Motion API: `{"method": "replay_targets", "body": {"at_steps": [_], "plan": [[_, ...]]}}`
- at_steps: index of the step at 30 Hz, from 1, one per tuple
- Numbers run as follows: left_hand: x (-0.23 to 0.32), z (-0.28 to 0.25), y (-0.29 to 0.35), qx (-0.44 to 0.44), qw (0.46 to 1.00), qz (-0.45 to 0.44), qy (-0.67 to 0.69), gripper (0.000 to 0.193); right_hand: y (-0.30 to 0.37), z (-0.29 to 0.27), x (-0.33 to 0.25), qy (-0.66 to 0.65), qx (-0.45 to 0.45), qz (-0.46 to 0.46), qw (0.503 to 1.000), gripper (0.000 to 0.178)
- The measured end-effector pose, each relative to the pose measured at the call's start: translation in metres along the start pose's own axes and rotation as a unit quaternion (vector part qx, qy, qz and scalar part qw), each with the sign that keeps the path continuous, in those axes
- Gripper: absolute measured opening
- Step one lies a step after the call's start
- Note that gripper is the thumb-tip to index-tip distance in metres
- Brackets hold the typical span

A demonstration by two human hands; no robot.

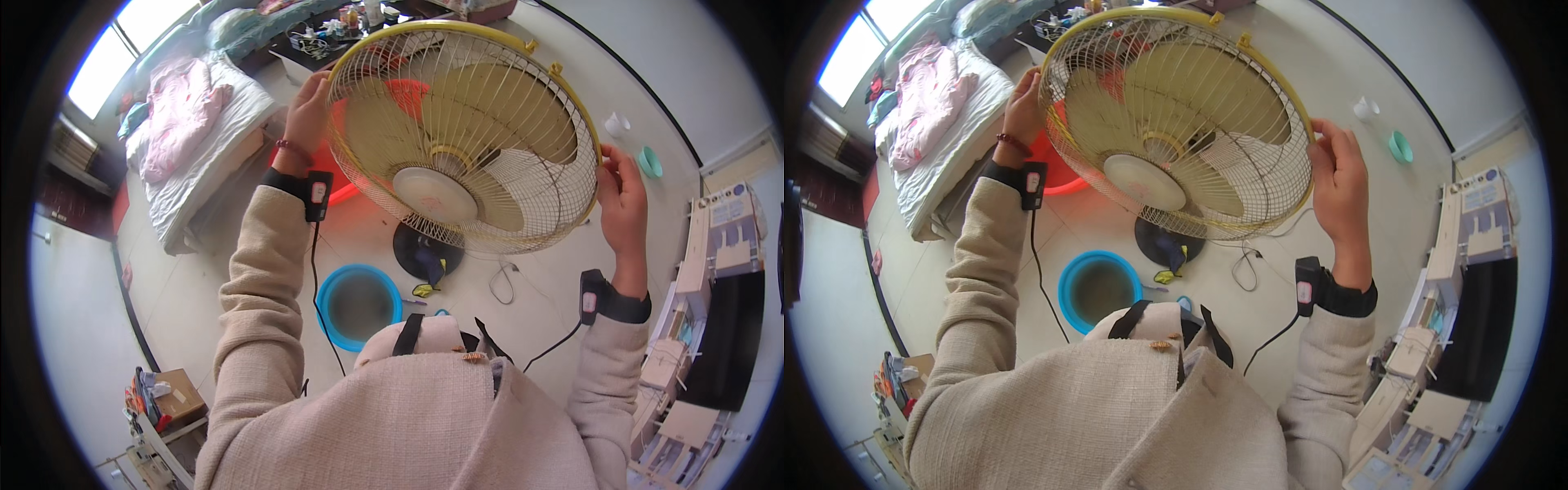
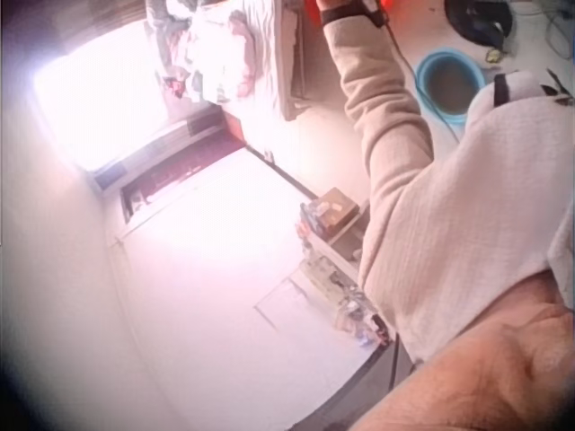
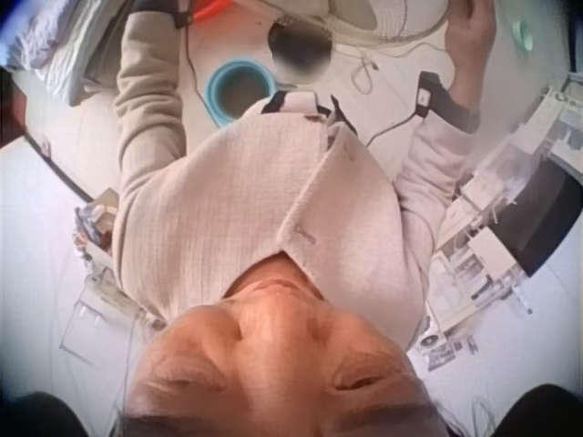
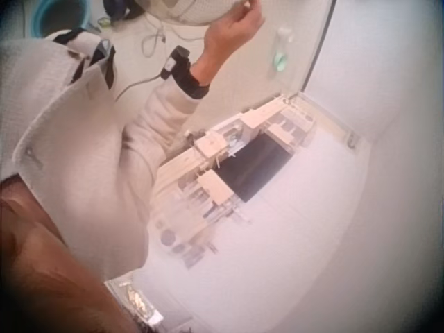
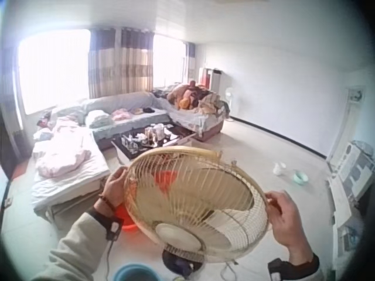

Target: The person assembles a yellow table fan by attaching the front wire cage to the fan head. They align the cage, then use a screwdriver to tighten the central nut securing the cage in place.

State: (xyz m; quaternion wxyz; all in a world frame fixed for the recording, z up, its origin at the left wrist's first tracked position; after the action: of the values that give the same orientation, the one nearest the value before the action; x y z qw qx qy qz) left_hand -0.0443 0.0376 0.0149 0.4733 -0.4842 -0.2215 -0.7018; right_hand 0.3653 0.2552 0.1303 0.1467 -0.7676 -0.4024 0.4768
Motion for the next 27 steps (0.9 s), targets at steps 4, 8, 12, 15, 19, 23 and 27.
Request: {"method": "replay_targets", "body": {"at_steps": [4,8,12,15,19,23,27], "plan": [[0.009,0.003,0.021,-0.019,0.997,0.057,-0.043,0.023,0.007,-0.004,0.002,-0.019,-0.009,0.0,1.0,0.025],[0.027,0.02,0.018,-0.034,0.986,0.153,-0.051,0.024,-0.008,0.001,0.008,-0.026,0.005,-0.006,1.0,0.025],[0.027,0.019,0.017,-0.022,0.996,0.086,-0.008,0.024,-0.007,0.003,0.015,-0.039,-0.015,0.036,0.998,0.026],[0.024,0.015,0.011,-0.025,0.998,0.063,0.016,0.024,-0.007,0.003,0.017,-0.045,-0.011,0.028,0.999,0.026],[0.022,0.013,0.004,-0.03,0.996,0.079,0.007,0.024,-0.004,0.003,0.019,-0.057,-0.009,0.028,0.998,0.026],[0.023,0.011,0.002,-0.007,0.992,0.111,-0.057,0.023,-0.003,0.003,0.021,-0.065,-0.004,0.042,0.997,0.026],[0.022,0.012,0.006,0.006,0.994,0.103,-0.03,0.023,-0.003,0.001,0.018,-0.059,0.003,0.03,0.998,0.025]]}}
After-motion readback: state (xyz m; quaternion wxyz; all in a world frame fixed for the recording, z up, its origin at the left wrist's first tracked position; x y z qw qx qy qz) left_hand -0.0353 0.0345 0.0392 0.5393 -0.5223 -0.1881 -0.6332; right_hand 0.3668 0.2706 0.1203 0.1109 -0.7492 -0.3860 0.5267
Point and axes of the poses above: each hand's wrist, its own y-axis away from the middle knuckle, its own z-axis out of the palm, x = y × z, the point moved 6 cm from there along -y, towards the middle knuckle, and after that the axes turned 14 degrees about x, right-handed, at the moved point
